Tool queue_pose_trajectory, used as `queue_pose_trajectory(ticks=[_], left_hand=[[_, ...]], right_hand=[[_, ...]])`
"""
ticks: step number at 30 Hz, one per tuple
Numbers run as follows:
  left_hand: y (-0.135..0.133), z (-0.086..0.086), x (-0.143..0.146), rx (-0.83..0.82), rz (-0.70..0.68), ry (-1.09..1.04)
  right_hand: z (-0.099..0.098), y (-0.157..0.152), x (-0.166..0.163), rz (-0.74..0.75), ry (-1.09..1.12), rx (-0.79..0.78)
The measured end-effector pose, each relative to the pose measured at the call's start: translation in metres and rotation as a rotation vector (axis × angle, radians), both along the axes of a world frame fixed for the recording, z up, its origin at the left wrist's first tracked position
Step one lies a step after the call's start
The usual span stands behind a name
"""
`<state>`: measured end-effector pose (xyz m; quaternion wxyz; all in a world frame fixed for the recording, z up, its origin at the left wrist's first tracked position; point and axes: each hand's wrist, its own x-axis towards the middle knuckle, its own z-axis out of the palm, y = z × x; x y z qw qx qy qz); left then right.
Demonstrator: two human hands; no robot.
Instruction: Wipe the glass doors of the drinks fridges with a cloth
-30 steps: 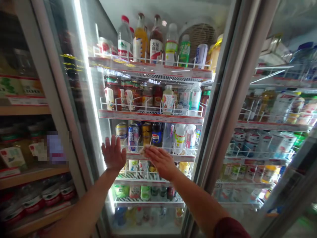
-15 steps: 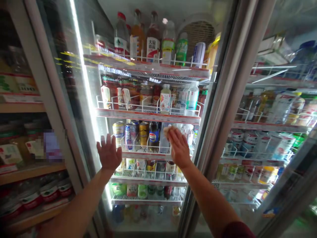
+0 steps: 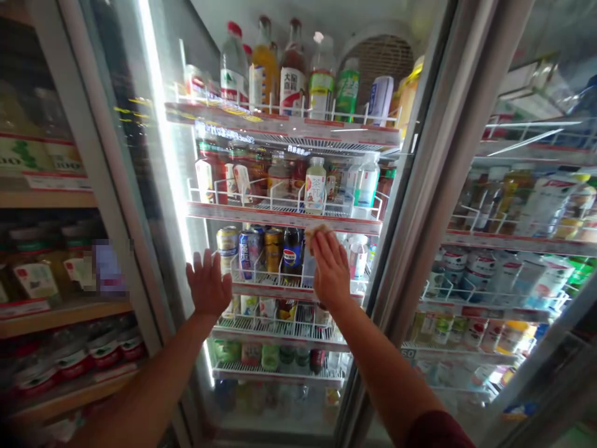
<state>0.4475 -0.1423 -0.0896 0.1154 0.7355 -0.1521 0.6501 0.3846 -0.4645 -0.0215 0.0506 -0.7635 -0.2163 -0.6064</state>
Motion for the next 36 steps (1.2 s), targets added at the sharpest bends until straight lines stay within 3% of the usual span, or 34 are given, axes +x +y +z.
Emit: queue_pose_trajectory(ticks=[2,3,7,9,14,16,18,21,23,28,29,31,34,36], left_hand=[[0.000,0.000,0.000,-0.005,0.005,0.013],[0.000,0.000,-0.001,-0.005,0.005,0.015],[-0.001,0.002,-0.003,0.000,-0.012,-0.009],[-0.001,0.003,-0.004,0.000,-0.025,-0.019],[-0.001,0.002,-0.002,-0.003,-0.003,-0.036],[0.000,0.002,-0.001,-0.003,0.000,-0.023],[0.001,0.001,-0.001,-0.005,-0.009,-0.013],[0.000,0.001,-0.002,-0.005,-0.011,-0.019],[0.000,0.001,-0.002,-0.005,-0.006,-0.021],[-0.001,-0.002,0.001,-0.025,0.001,-0.008],[0.000,-0.003,0.002,-0.036,-0.010,0.001],[0.001,-0.004,0.002,-0.052,-0.035,0.023],[0.002,-0.005,0.002,-0.051,-0.035,0.052],[0.001,-0.004,0.001,-0.041,-0.022,0.060]], right_hand=[[0.008,0.009,0.003,-0.037,-0.004,0.078],[0.002,0.015,0.003,-0.036,0.015,0.054],[-0.046,0.028,-0.007,0.129,0.108,-0.354],[-0.051,0.022,-0.008,0.173,0.119,-0.433],[0.012,0.015,0.003,0.028,-0.011,0.006],[0.021,0.029,0.006,0.009,-0.037,0.083],[0.007,0.046,0.003,0.046,0.014,-0.035],[-0.029,0.057,-0.005,0.174,0.128,-0.395],[-0.032,0.049,-0.007,0.191,0.165,-0.473],[0.033,0.020,0.003,0.030,0.009,-0.022],[0.038,0.020,0.005,0.012,-0.021,0.034],[0.027,0.027,0.005,0.017,-0.029,0.015],[-0.026,0.039,-0.004,0.139,0.044,-0.309],[-0.051,0.038,-0.010,0.213,0.096,-0.516]])
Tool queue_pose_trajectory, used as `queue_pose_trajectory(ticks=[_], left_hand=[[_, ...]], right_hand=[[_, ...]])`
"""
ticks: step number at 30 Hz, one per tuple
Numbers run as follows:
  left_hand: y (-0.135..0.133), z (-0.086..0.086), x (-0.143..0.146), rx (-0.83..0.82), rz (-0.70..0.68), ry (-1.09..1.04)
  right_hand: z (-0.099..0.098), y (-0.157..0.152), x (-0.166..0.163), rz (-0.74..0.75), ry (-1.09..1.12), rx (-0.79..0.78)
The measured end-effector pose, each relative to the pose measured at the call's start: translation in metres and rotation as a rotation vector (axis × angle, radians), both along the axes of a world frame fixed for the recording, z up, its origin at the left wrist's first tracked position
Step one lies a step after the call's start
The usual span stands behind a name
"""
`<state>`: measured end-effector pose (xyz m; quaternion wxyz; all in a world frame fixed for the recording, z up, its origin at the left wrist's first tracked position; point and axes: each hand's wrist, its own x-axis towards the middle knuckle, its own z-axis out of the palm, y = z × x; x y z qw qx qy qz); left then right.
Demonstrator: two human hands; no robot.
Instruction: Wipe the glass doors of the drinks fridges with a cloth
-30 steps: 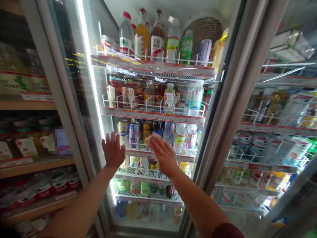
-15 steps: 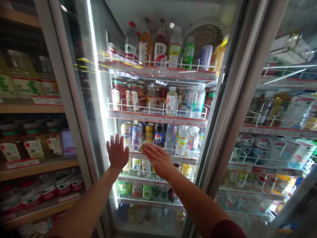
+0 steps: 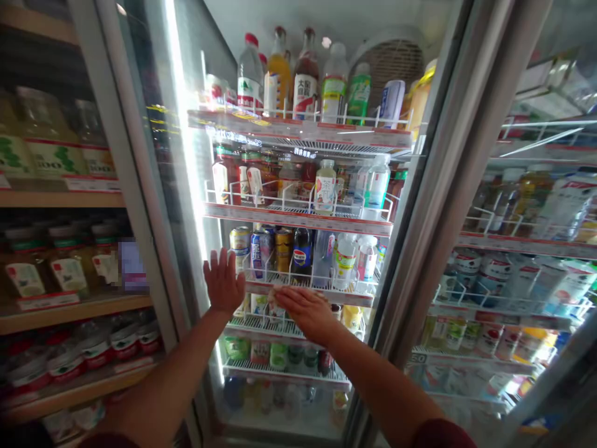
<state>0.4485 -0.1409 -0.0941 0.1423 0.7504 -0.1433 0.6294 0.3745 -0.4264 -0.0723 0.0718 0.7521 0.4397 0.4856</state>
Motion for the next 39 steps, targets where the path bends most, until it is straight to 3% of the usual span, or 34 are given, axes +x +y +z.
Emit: queue_pose_trajectory(ticks=[2,7,8,10,13,15,17,20,22,24,27,29,31,35,37,39], left_hand=[[-0.001,0.000,-0.001,0.004,0.011,-0.014],[-0.002,0.002,-0.001,0.003,0.005,-0.045],[-0.002,0.002,-0.001,0.004,0.004,-0.046],[-0.002,0.003,-0.002,0.020,0.016,-0.060],[-0.001,0.004,-0.004,0.054,0.048,-0.083],[-0.001,0.004,-0.004,0.053,0.057,-0.071],[-0.001,0.003,-0.003,0.038,0.058,-0.055],[-0.002,0.002,-0.002,0.025,0.052,-0.050],[-0.002,0.003,-0.003,0.033,0.050,-0.064],[-0.003,0.004,-0.004,0.042,0.050,-0.077],[-0.003,0.005,-0.005,0.049,0.045,-0.088],[-0.002,0.004,-0.005,0.044,0.045,-0.075],[-0.002,0.002,-0.003,0.027,0.042,-0.048],[-0.001,-0.001,0.001,-0.015,0.030,-0.013],[-0.001,-0.002,0.001,-0.019,0.029,-0.010],[-0.001,-0.001,-0.001,-0.014,0.023,-0.012]], right_hand=[[0.004,-0.010,-0.001,-0.004,-0.004,-0.020],[0.071,-0.027,0.012,-0.165,-0.098,0.434],[0.072,-0.023,0.013,-0.185,-0.089,0.476],[0.052,-0.011,0.012,-0.172,-0.041,0.425],[0.004,-0.001,0.003,-0.056,0.062,0.107],[-0.007,-0.007,0.000,-0.005,0.078,-0.018],[0.012,-0.021,0.002,-0.027,0.029,0.057],[0.064,-0.032,0.010,-0.128,-0.080,0.360],[0.081,-0.025,0.015,-0.182,-0.105,0.499],[0.069,-0.009,0.014,-0.180,-0.072,0.472],[0.024,0.010,0.008,-0.080,0.033,0.149],[0.010,0.008,0.005,-0.021,0.050,-0.001],[0.022,-0.002,0.005,-0.039,0.003,0.061],[0.077,-0.013,0.014,-0.171,-0.112,0.455],[0.078,-0.003,0.016,-0.178,-0.113,0.512],[0.056,0.012,0.015,-0.119,-0.058,0.374]])
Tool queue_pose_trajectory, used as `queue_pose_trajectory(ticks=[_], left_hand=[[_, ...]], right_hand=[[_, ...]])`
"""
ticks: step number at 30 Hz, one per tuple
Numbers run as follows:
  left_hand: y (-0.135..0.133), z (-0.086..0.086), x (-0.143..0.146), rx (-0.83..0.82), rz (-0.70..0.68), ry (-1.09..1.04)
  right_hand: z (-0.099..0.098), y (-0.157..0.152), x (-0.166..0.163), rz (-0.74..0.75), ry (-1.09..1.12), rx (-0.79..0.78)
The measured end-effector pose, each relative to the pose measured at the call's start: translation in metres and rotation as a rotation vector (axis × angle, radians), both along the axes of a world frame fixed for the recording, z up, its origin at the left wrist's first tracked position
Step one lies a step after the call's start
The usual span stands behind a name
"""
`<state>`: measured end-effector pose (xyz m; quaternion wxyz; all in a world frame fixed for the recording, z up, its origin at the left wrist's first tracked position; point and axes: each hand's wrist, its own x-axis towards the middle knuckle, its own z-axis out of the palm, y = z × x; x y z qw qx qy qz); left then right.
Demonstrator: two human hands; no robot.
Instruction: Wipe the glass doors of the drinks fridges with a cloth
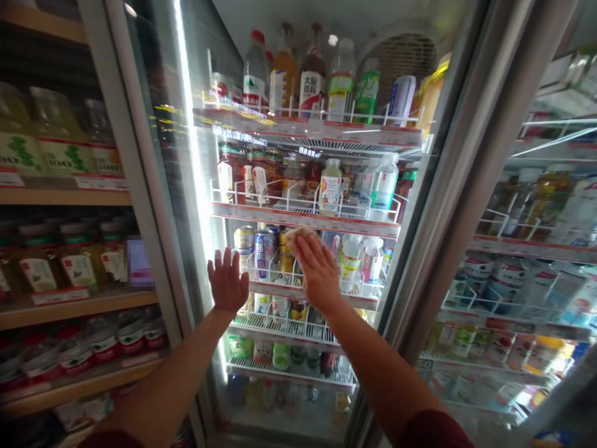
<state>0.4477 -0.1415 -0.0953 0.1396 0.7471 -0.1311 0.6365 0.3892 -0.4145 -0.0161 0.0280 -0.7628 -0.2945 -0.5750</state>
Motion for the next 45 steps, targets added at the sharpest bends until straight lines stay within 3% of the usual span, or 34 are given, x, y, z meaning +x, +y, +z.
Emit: queue_pose_trajectory(ticks=[2,4,6,10,12,14,17,19,21,24,26,28,31,33,35,38,40,42,45], left_hand=[[-0.001,0.001,-0.002,0.008,-0.007,-0.005],[-0.002,0.002,-0.003,0.009,-0.007,-0.017],[-0.003,0.003,-0.003,0.005,-0.012,-0.026],[-0.002,0.001,-0.001,-0.001,-0.054,-0.029],[-0.001,0.000,0.000,0.000,-0.043,-0.017],[-0.001,-0.001,0.000,0.004,-0.014,0.000],[-0.001,-0.001,-0.002,0.010,0.003,0.015],[-0.002,0.000,-0.004,0.024,-0.002,-0.006],[-0.003,0.001,-0.005,0.037,-0.006,-0.046],[-0.003,0.002,-0.004,0.039,-0.019,-0.078],[-0.003,0.002,-0.004,0.032,-0.012,-0.073],[-0.002,0.002,-0.003,0.031,0.002,-0.068],[-0.001,0.003,-0.003,0.038,-0.001,-0.081],[-0.001,0.004,-0.003,0.048,-0.008,-0.093],[-0.001,0.004,-0.003,0.046,-0.009,-0.092],[-0.002,0.003,-0.002,0.036,0.003,-0.070],[-0.001,0.002,-0.002,0.029,0.020,-0.045],[-0.001,0.003,-0.003,0.033,0.018,-0.031],[-0.001,0.005,-0.004,0.050,-0.023,-0.059]], right_hand=[[-0.028,0.012,-0.003,0.086,0.075,-0.228],[-0.039,0.016,-0.006,0.129,0.113,-0.357],[-0.024,0.015,-0.004,0.102,0.091,-0.296],[0.035,0.020,0.006,-0.014,-0.009,0.029],[0.039,0.032,0.008,-0.030,-0.012,0.081],[0.017,0.046,0.008,0.020,0.025,-0.012],[-0.031,0.057,0.004,0.152,0.092,-0.280],[-0.040,0.054,0.003,0.186,0.114,-0.381],[-0.022,0.048,0.006,0.138,0.105,-0.321],[0.022,0.042,0.012,0.026,0.055,-0.083],[0.031,0.045,0.012,0.003,0.036,0.001],[0.012,0.050,0.009,0.040,0.056,-0.057],[-0.039,0.049,0.001,0.158,0.102,-0.317],[-0.055,0.038,-0.002,0.192,0.100,-0.421],[-0.042,0.021,-0.001,0.160,0.053,-0.378],[0.003,-0.001,0.004,0.047,-0.036,-0.116],[0.017,-0.006,0.005,-0.013,-0.066,0.046],[0.003,-0.004,0.002,-0.007,-0.045,0.044],[-0.045,0.002,-0.006,0.116,0.049,-0.255]])
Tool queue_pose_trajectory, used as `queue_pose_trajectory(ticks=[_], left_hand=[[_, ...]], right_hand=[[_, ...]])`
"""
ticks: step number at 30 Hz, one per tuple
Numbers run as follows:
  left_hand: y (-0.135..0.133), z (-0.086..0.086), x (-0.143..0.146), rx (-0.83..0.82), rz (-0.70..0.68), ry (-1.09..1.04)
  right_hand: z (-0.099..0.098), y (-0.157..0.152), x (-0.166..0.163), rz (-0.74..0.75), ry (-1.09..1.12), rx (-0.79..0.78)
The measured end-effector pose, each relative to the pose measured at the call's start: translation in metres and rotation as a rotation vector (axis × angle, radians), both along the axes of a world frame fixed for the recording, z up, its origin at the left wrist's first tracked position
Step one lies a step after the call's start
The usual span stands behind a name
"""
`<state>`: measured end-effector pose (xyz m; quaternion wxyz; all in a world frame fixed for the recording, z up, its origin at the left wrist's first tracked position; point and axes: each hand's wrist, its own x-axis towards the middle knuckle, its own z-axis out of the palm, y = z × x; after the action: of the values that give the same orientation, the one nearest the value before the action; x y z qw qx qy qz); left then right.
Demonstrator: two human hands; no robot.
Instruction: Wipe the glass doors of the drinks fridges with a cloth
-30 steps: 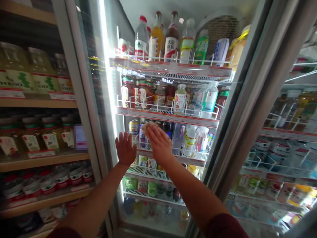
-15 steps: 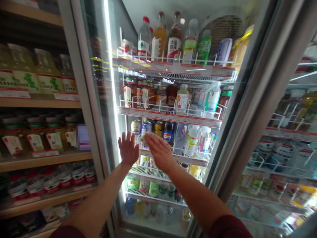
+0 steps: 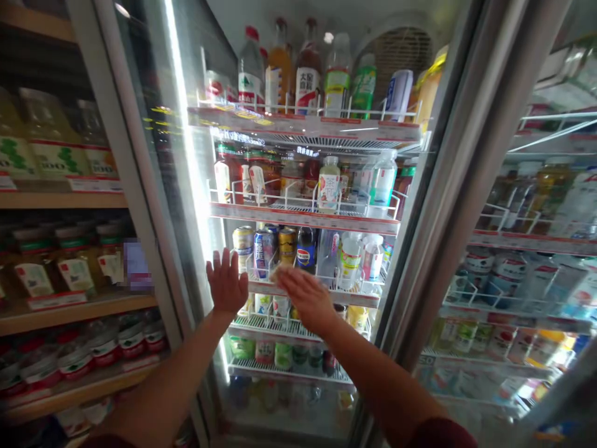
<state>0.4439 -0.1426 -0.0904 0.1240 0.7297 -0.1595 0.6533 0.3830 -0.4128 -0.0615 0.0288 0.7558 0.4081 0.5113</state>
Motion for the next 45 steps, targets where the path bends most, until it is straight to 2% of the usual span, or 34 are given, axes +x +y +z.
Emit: queue_pose_trajectory(ticks=[2,4,7,9,11,14,16,18,22,24,26,28,30,32,35,37,38,42,43,45], left_hand=[[0.000,0.001,0.000,-0.001,-0.024,-0.013],[0.000,0.000,0.001,-0.005,-0.027,-0.007],[0.001,-0.002,0.003,-0.019,-0.002,0.023],[0.002,-0.004,0.004,-0.030,0.009,0.053],[0.002,-0.004,0.005,-0.035,-0.001,0.066],[0.002,-0.003,0.004,-0.024,-0.012,0.057],[0.001,-0.002,0.003,-0.025,-0.004,0.056],[0.000,-0.002,0.003,-0.026,0.006,0.048],[0.000,-0.001,0.003,-0.005,0.045,0.017],[0.001,-0.001,0.003,0.009,0.069,0.025],[0.001,-0.001,0.002,0.019,0.085,0.029],[0.001,-0.001,0.002,0.025,0.090,0.017],[0.001,-0.001,0.002,0.024,0.086,0.001],[0.001,-0.001,0.002,0.017,0.079,0.002],[0.001,-0.002,0.003,0.001,0.049,0.023],[0.002,-0.002,0.004,-0.009,0.024,0.028],[0.003,-0.002,0.004,-0.014,0.016,0.031],[0.003,-0.002,0.005,-0.009,0.032,0.037],[0.003,-0.002,0.005,-0.005,0.038,0.035],[0.002,-0.001,0.004,0.003,0.046,0.029]], right_hand=[[-0.018,-0.006,-0.005,0.044,0.054,-0.171],[-0.008,-0.022,-0.005,0.007,0.046,-0.145],[0.037,-0.050,0.001,-0.115,-0.066,0.193],[0.054,-0.060,0.004,-0.176,-0.118,0.385],[0.044,-0.059,0.003,-0.188,-0.113,0.401],[-0.003,-0.050,-0.008,-0.101,-0.008,0.085],[-0.024,-0.051,-0.013,-0.047,0.048,-0.101],[-0.018,-0.062,-0.012,-0.065,0.037,-0.072],[0.034,-0.083,-0.001,-0.183,-0.130,0.395],[0.039,-0.078,-0.001,-0.206,-0.158,0.488],[0.022,-0.065,-0.005,-0.170,-0.111,0.344],[-0.003,-0.057,-0.012,-0.096,-0.027,0.078],[-0.015,-0.059,-0.015,-0.059,0.023,-0.065],[-0.005,-0.070,-0.012,-0.099,0.010,0.028],[0.025,-0.084,-0.003,-0.185,-0.122,0.362],[0.029,-0.082,-0.002,-0.208,-0.175,0.449],[0.023,-0.078,-0.003,-0.201,-0.170,0.413],[-0.013,-0.071,-0.012,-0.100,-0.026,0.018],[-0.013,-0.074,-0.013,-0.100,-0.016,0.008],[0.003,-0.086,-0.010,-0.137,-0.068,0.168]])
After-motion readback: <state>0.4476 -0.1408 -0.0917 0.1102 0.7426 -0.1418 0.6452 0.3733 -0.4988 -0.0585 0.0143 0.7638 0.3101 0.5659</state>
